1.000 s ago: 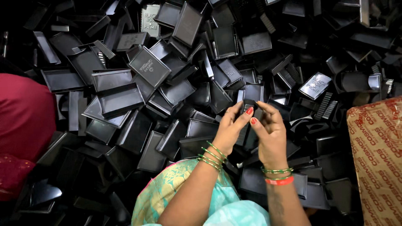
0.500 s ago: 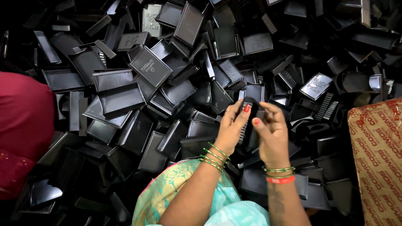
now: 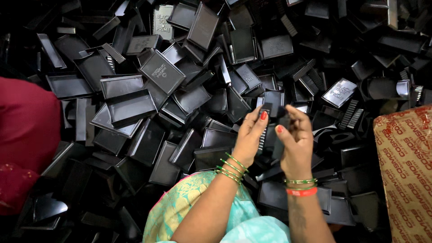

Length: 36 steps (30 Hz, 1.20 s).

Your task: The person sits on the floor and repeatedly picks up small black plastic components from a large pile. They align and snap two pieces together by hand, then place the assembled unit back into the pile. The process is repeated continuously with no tools used.

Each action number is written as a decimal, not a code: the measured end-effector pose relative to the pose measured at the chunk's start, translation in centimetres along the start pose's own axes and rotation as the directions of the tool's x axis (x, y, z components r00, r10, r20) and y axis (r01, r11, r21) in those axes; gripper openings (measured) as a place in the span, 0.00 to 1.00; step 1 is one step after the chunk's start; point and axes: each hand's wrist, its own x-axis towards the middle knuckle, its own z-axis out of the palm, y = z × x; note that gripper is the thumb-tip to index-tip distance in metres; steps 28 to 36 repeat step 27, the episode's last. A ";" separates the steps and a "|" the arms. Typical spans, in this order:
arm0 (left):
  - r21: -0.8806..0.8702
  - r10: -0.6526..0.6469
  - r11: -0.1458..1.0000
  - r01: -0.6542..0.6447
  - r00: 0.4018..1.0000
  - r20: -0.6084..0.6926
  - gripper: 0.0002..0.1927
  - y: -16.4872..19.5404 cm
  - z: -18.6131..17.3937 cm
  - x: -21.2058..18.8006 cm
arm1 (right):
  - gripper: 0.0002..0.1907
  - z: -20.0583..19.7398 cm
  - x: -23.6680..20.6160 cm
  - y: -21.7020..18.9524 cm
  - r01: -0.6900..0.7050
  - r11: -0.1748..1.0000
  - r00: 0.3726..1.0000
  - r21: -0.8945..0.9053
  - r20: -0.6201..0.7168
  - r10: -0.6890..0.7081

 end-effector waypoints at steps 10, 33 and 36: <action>0.154 0.050 0.987 -0.043 0.998 -0.037 0.27 0.0 1.0 -0.6 | 0.24 1.7 0.1 2.0 -0.012 1.000 0.989 0.005 -0.146 0.013; 0.377 -0.168 0.909 0.177 0.984 -0.058 0.32 -10.9 -2.9 2.1 | 0.28 -3.4 -0.2 4.2 -0.206 0.694 0.961 -0.690 -0.276 0.010; 0.377 -0.168 0.909 0.177 0.984 -0.058 0.32 -10.9 -2.9 2.1 | 0.28 -3.4 -0.2 4.2 -0.206 0.694 0.961 -0.690 -0.276 0.010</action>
